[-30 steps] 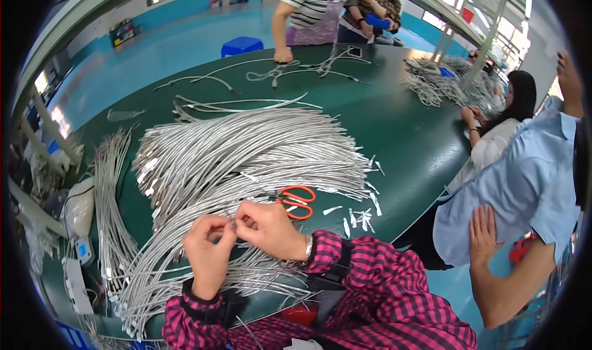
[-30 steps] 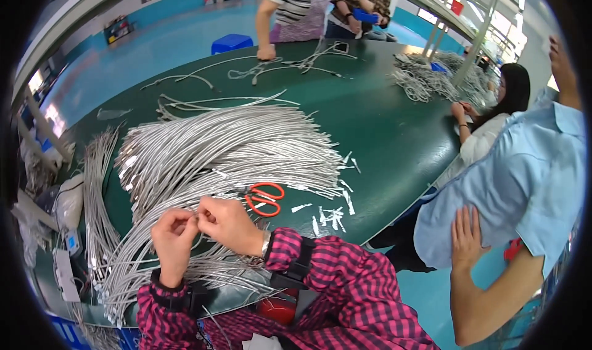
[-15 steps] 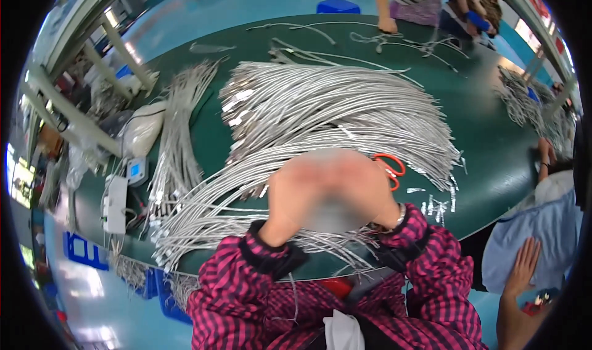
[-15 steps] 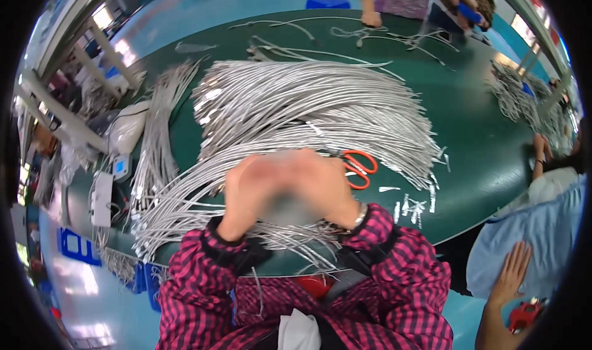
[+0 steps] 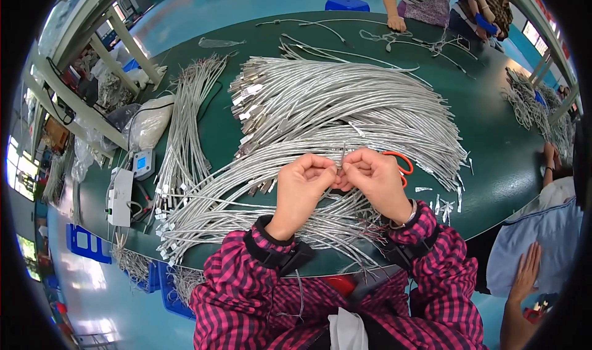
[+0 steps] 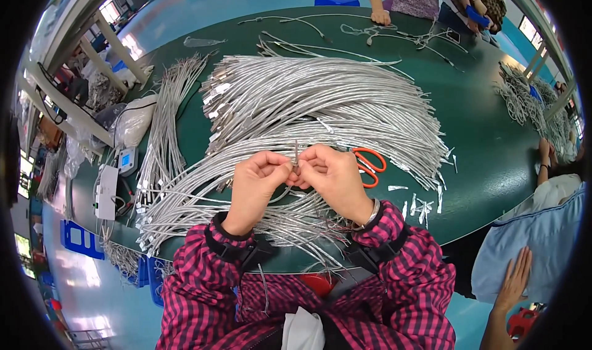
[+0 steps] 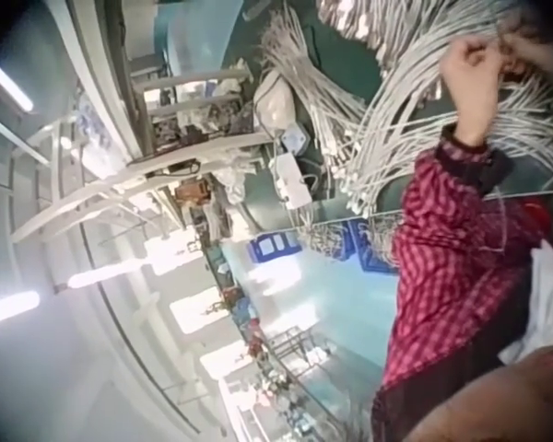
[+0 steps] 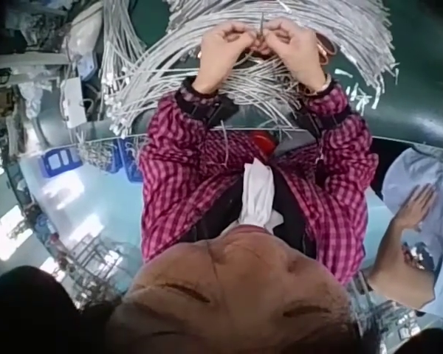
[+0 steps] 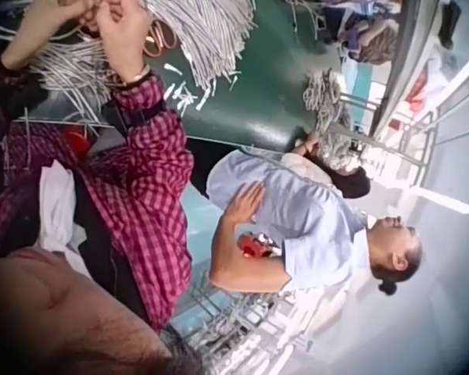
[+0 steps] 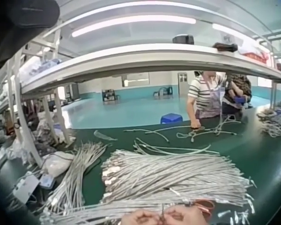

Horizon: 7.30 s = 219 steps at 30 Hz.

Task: The person picks up a wire from a pile, separates the strands at one end by hand, and trims them using shears. They then pick up a small component from a blue bin and slide it onto the wire.

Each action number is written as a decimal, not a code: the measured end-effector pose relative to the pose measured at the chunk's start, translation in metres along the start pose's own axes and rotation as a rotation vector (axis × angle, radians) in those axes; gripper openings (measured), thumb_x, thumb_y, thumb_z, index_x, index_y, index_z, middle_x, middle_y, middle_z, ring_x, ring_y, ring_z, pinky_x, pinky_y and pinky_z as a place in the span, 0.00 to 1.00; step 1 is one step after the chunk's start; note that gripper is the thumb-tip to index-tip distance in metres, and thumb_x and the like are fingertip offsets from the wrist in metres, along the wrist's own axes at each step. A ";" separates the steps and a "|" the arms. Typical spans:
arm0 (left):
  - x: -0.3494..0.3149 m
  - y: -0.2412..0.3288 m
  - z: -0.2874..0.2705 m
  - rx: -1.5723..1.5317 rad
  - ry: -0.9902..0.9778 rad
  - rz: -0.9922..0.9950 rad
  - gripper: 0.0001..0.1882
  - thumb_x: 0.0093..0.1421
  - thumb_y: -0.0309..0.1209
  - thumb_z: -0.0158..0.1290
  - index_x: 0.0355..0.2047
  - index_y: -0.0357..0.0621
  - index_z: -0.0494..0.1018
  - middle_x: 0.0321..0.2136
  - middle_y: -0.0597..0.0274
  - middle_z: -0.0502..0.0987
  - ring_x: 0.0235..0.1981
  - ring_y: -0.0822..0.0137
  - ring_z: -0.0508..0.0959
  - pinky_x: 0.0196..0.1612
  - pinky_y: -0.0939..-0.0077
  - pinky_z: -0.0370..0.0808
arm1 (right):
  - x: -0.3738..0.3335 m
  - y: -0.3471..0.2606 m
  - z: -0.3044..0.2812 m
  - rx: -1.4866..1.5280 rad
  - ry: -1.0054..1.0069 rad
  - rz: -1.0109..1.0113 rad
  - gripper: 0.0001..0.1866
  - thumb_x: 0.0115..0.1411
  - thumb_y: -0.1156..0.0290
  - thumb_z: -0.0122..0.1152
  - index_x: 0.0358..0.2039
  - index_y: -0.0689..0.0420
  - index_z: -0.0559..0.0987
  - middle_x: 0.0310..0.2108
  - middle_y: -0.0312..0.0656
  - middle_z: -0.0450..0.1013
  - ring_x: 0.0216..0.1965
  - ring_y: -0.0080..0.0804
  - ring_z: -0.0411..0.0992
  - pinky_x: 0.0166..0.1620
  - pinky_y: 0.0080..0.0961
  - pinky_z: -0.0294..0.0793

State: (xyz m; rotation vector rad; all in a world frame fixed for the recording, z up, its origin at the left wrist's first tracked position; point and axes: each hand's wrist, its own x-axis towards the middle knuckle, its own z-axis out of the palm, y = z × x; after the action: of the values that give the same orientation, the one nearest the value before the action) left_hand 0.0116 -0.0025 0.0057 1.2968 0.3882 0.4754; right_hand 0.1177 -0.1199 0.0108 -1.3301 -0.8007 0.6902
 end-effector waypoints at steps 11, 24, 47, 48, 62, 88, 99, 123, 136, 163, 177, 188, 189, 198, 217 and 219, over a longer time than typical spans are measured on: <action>0.005 -0.003 -0.005 -0.167 -0.010 -0.088 0.04 0.55 0.21 0.51 0.31 0.31 0.72 0.24 0.60 0.76 0.24 0.74 0.74 0.31 0.83 0.72 | 0.002 0.003 -0.006 0.243 -0.023 0.137 0.06 0.60 0.79 0.49 0.35 0.68 0.72 0.27 0.45 0.75 0.26 0.27 0.76 0.29 0.19 0.77; 0.001 -0.004 -0.001 -0.099 -0.032 -0.052 0.04 0.55 0.21 0.50 0.31 0.32 0.72 0.24 0.61 0.76 0.25 0.75 0.74 0.31 0.84 0.72 | 0.000 0.007 -0.008 0.125 -0.016 0.070 0.05 0.60 0.77 0.50 0.33 0.67 0.72 0.26 0.45 0.75 0.25 0.28 0.76 0.28 0.20 0.77; 0.004 -0.003 -0.004 -0.115 -0.059 -0.059 0.05 0.54 0.20 0.51 0.31 0.32 0.72 0.24 0.59 0.77 0.25 0.75 0.76 0.30 0.85 0.72 | 0.002 -0.003 -0.012 0.184 -0.039 0.156 0.04 0.59 0.79 0.50 0.32 0.66 0.73 0.26 0.45 0.75 0.25 0.27 0.76 0.29 0.18 0.76; 0.004 -0.003 -0.004 -0.120 -0.067 -0.052 0.05 0.54 0.20 0.52 0.31 0.31 0.72 0.25 0.59 0.77 0.25 0.76 0.76 0.30 0.86 0.72 | 0.002 -0.005 -0.011 0.153 -0.034 0.156 0.04 0.59 0.79 0.50 0.32 0.66 0.73 0.26 0.45 0.75 0.25 0.27 0.76 0.29 0.18 0.76; 0.001 -0.002 -0.002 -0.085 -0.039 -0.075 0.04 0.54 0.20 0.51 0.31 0.32 0.72 0.24 0.60 0.76 0.25 0.75 0.75 0.31 0.84 0.72 | 0.001 0.001 -0.010 0.170 -0.016 0.142 0.05 0.59 0.78 0.51 0.31 0.66 0.74 0.25 0.43 0.75 0.25 0.26 0.76 0.29 0.17 0.76; 0.002 -0.004 -0.002 -0.045 -0.052 -0.052 0.04 0.55 0.21 0.51 0.32 0.33 0.72 0.25 0.60 0.76 0.26 0.75 0.75 0.32 0.84 0.72 | 0.000 -0.005 -0.010 0.070 -0.017 0.140 0.04 0.59 0.78 0.50 0.32 0.66 0.72 0.27 0.45 0.75 0.27 0.28 0.76 0.30 0.18 0.77; 0.001 -0.007 0.000 -0.112 -0.027 -0.063 0.04 0.55 0.20 0.51 0.32 0.32 0.71 0.25 0.60 0.76 0.26 0.75 0.75 0.32 0.84 0.72 | -0.002 0.008 -0.008 0.187 -0.008 0.110 0.04 0.59 0.79 0.50 0.33 0.66 0.72 0.27 0.46 0.75 0.27 0.27 0.76 0.30 0.19 0.77; 0.002 -0.009 -0.003 -0.097 -0.021 -0.059 0.06 0.54 0.19 0.50 0.33 0.32 0.71 0.25 0.59 0.77 0.27 0.74 0.76 0.33 0.84 0.73 | -0.001 -0.003 -0.007 0.159 0.025 0.165 0.03 0.58 0.79 0.50 0.31 0.66 0.72 0.26 0.45 0.75 0.25 0.28 0.76 0.29 0.19 0.76; 0.002 -0.004 -0.001 -0.022 -0.059 -0.047 0.06 0.57 0.21 0.50 0.35 0.31 0.72 0.27 0.58 0.77 0.28 0.73 0.77 0.33 0.82 0.74 | -0.002 0.005 -0.009 0.191 0.020 0.136 0.03 0.58 0.80 0.49 0.33 0.67 0.71 0.26 0.45 0.75 0.27 0.27 0.76 0.30 0.19 0.77; 0.005 0.016 -0.016 -0.107 -0.109 -0.153 0.06 0.56 0.21 0.51 0.33 0.32 0.73 0.32 0.59 0.77 0.31 0.72 0.77 0.38 0.80 0.76 | -0.005 0.000 -0.001 -0.027 0.068 -0.033 0.04 0.57 0.84 0.50 0.33 0.68 0.72 0.27 0.43 0.75 0.29 0.28 0.77 0.34 0.18 0.78; 0.003 0.020 -0.020 0.317 -0.209 -0.029 0.06 0.54 0.21 0.54 0.32 0.31 0.75 0.28 0.62 0.77 0.28 0.77 0.77 0.33 0.86 0.74 | -0.011 -0.004 0.002 -0.549 -0.017 -0.253 0.03 0.56 0.84 0.52 0.31 0.67 0.73 0.25 0.42 0.75 0.29 0.27 0.78 0.30 0.16 0.77; 0.002 0.011 -0.013 0.091 -0.161 -0.127 0.05 0.55 0.24 0.52 0.31 0.34 0.73 0.26 0.66 0.75 0.26 0.79 0.73 0.31 0.86 0.70 | -0.008 0.002 0.006 -0.162 0.034 -0.083 0.02 0.56 0.82 0.52 0.30 0.67 0.72 0.24 0.43 0.75 0.28 0.27 0.77 0.30 0.18 0.77; 0.003 0.011 -0.013 0.091 -0.164 -0.125 0.05 0.55 0.24 0.52 0.31 0.34 0.73 0.26 0.66 0.75 0.26 0.79 0.73 0.31 0.86 0.70 | -0.008 0.002 0.005 0.000 0.021 0.000 0.02 0.56 0.82 0.51 0.31 0.68 0.72 0.25 0.44 0.75 0.28 0.28 0.77 0.31 0.19 0.78; 0.003 0.014 -0.012 0.108 -0.230 -0.127 0.08 0.58 0.27 0.52 0.34 0.34 0.72 0.29 0.66 0.75 0.27 0.79 0.72 0.33 0.86 0.70 | -0.005 -0.005 -0.003 -0.094 -0.028 0.014 0.03 0.58 0.84 0.47 0.33 0.68 0.70 0.28 0.46 0.74 0.29 0.30 0.77 0.34 0.22 0.78; 0.000 -0.008 0.003 0.242 -0.098 0.051 0.07 0.56 0.25 0.54 0.32 0.32 0.71 0.28 0.60 0.75 0.28 0.76 0.75 0.30 0.82 0.74 | -0.002 0.002 -0.011 0.178 -0.003 0.125 0.03 0.56 0.80 0.52 0.30 0.67 0.72 0.26 0.43 0.74 0.26 0.28 0.76 0.32 0.20 0.78; 0.001 -0.008 0.002 0.164 -0.116 0.034 0.07 0.57 0.24 0.53 0.32 0.31 0.70 0.28 0.60 0.74 0.28 0.76 0.75 0.30 0.83 0.74 | -0.002 -0.001 -0.011 0.199 0.004 0.148 0.03 0.56 0.80 0.52 0.30 0.67 0.72 0.26 0.43 0.74 0.26 0.28 0.76 0.32 0.20 0.78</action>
State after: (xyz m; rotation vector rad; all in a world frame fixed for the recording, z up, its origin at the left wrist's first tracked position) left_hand 0.0145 -0.0055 -0.0018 1.4850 0.3132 0.4006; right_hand 0.1256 -0.1273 0.0110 -1.2171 -0.6175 0.8605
